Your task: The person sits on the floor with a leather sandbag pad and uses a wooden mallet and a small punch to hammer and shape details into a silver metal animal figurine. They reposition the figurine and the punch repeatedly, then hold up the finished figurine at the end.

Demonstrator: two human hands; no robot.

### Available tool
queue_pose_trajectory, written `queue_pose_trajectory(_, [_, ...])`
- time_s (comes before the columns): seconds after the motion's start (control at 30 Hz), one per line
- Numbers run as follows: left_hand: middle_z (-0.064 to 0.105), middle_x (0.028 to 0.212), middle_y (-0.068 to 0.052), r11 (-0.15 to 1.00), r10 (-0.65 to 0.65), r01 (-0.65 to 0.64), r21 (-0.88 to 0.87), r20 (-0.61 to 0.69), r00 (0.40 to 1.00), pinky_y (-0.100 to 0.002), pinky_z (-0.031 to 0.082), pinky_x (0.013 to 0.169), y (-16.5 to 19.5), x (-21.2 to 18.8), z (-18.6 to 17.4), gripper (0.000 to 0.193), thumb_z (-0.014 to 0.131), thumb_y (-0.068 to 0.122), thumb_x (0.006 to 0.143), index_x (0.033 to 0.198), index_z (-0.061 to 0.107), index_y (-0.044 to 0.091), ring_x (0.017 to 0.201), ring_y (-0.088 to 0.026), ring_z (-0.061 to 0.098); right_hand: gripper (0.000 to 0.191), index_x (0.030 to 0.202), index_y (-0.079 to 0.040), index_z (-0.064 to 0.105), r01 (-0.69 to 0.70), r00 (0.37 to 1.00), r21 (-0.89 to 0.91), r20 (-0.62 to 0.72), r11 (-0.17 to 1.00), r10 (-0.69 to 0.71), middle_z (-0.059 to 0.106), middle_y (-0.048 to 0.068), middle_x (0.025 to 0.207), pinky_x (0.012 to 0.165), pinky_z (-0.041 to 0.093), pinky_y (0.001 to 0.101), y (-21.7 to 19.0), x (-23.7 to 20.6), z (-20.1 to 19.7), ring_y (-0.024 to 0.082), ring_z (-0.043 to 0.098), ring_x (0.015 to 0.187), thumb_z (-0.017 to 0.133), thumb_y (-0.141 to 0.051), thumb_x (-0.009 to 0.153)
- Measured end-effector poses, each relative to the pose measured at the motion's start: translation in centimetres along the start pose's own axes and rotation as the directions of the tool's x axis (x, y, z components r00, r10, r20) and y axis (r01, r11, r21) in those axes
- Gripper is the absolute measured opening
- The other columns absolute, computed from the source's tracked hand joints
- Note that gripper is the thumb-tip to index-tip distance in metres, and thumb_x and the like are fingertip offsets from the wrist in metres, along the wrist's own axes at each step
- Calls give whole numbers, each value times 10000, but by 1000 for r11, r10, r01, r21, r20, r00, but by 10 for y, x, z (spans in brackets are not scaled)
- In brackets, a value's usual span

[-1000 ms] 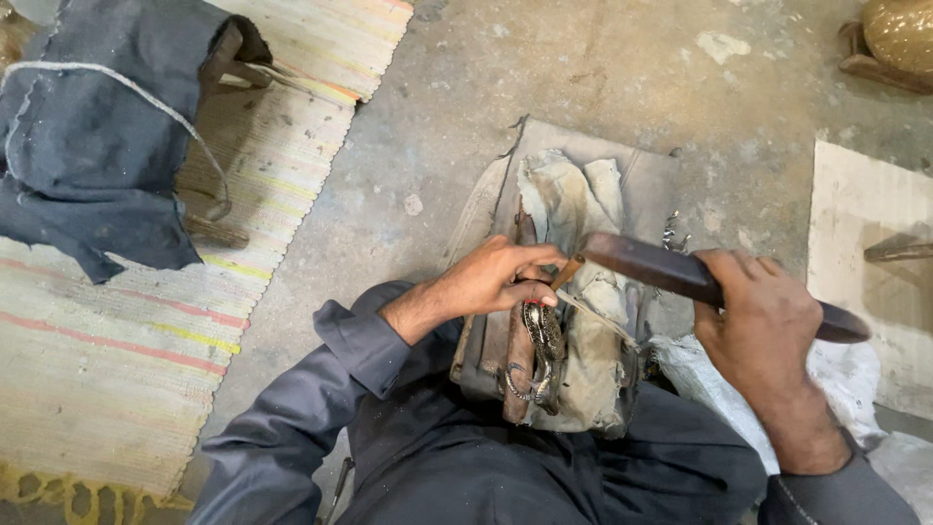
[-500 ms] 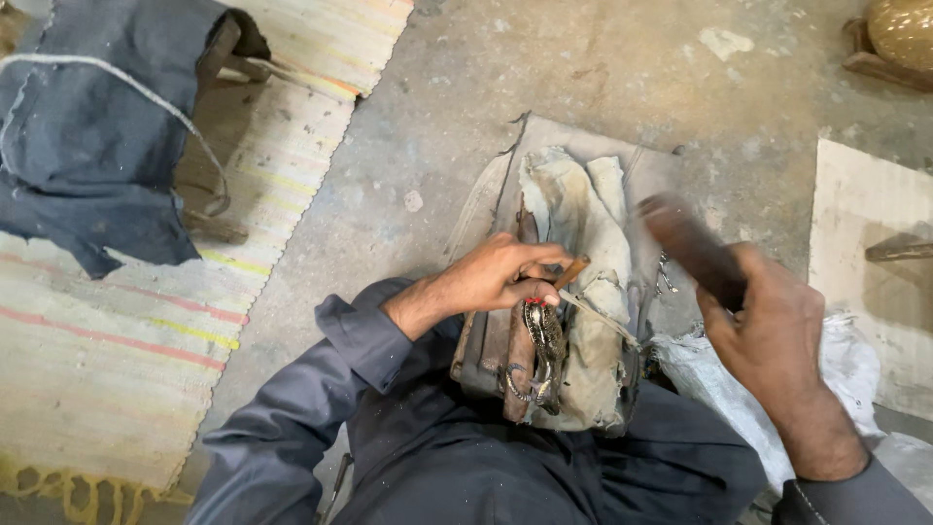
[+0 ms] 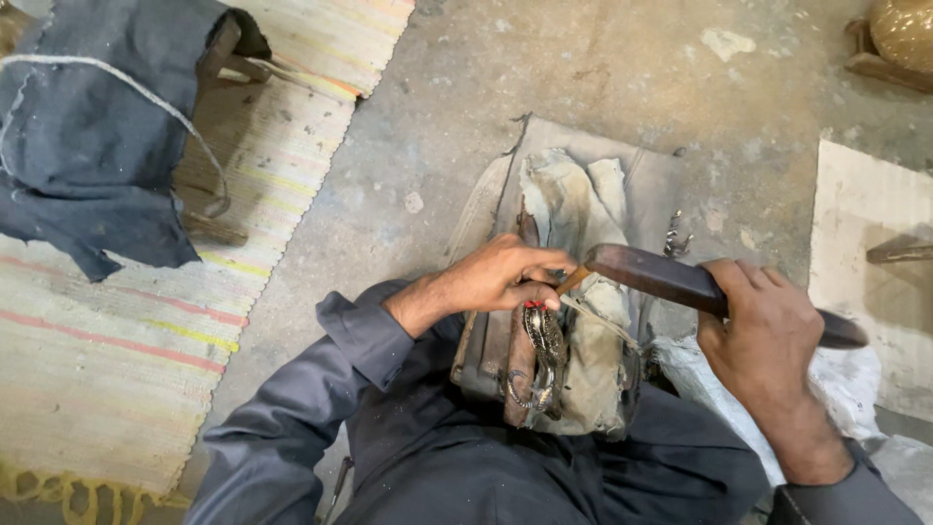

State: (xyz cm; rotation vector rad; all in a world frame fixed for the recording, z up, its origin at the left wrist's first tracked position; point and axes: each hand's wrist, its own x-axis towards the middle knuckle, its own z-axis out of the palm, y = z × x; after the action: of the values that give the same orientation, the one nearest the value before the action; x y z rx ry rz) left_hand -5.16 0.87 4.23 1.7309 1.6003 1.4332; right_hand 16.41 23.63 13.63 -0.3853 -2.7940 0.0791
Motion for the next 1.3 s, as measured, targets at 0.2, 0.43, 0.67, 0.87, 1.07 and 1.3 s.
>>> queue_pose_trajectory(0.2, [775,916,-110,1000,7,-6,-21,26,1000,-376,493,610,1,4,-1,475,798,255,910,1307,630,54,701,-253,747,249,1114,-78,669,-107,994,128,5,986,107,704,138,967,773,528,421,1,-2,1,308,694,877,786,-112,896])
queue_pose_trajectory(0.43, [781,869,-98,1000,-8,8,-9,29,1000,-374,486,612,0,2,-1,464,799,236,903,1309,641,74,700,-236,734,304,1118,-73,670,-14,999,86,-39,996,17,714,135,981,804,530,434,-6,1,-5,324,694,899,771,-78,831])
queue_pose_trajectory(0.67, [800,996,-70,988,-14,0,-153,-93,996,-303,582,717,-10,-9,3,381,763,132,963,1313,629,64,836,-135,779,423,1113,-132,691,45,991,-170,131,984,-23,735,109,948,736,532,457,-2,-5,-1,354,701,896,778,-40,709])
queue_pose_trajectory(0.87, [776,878,-64,870,-376,169,-464,-400,836,-238,527,716,-16,-48,16,326,747,28,968,1270,626,3,806,-43,666,295,1108,-97,686,-551,829,452,395,701,397,701,21,825,659,500,321,34,-60,52,168,642,740,792,-159,840])
queue_pose_trajectory(1.07, [791,851,-53,747,-593,291,-598,-401,698,-236,568,723,-9,-93,31,332,732,25,940,1249,614,-1,812,-58,724,251,1063,-3,661,-641,752,716,512,277,415,637,12,780,642,462,299,35,-149,128,111,580,690,776,-102,863])
queue_pose_trajectory(1.3, [808,881,-76,782,-557,284,-554,-418,718,-254,583,726,0,-74,45,347,745,11,930,1258,629,-4,807,-83,744,249,1099,3,658,-725,633,686,627,63,454,650,45,763,647,486,313,28,-168,139,147,612,684,742,-71,878])
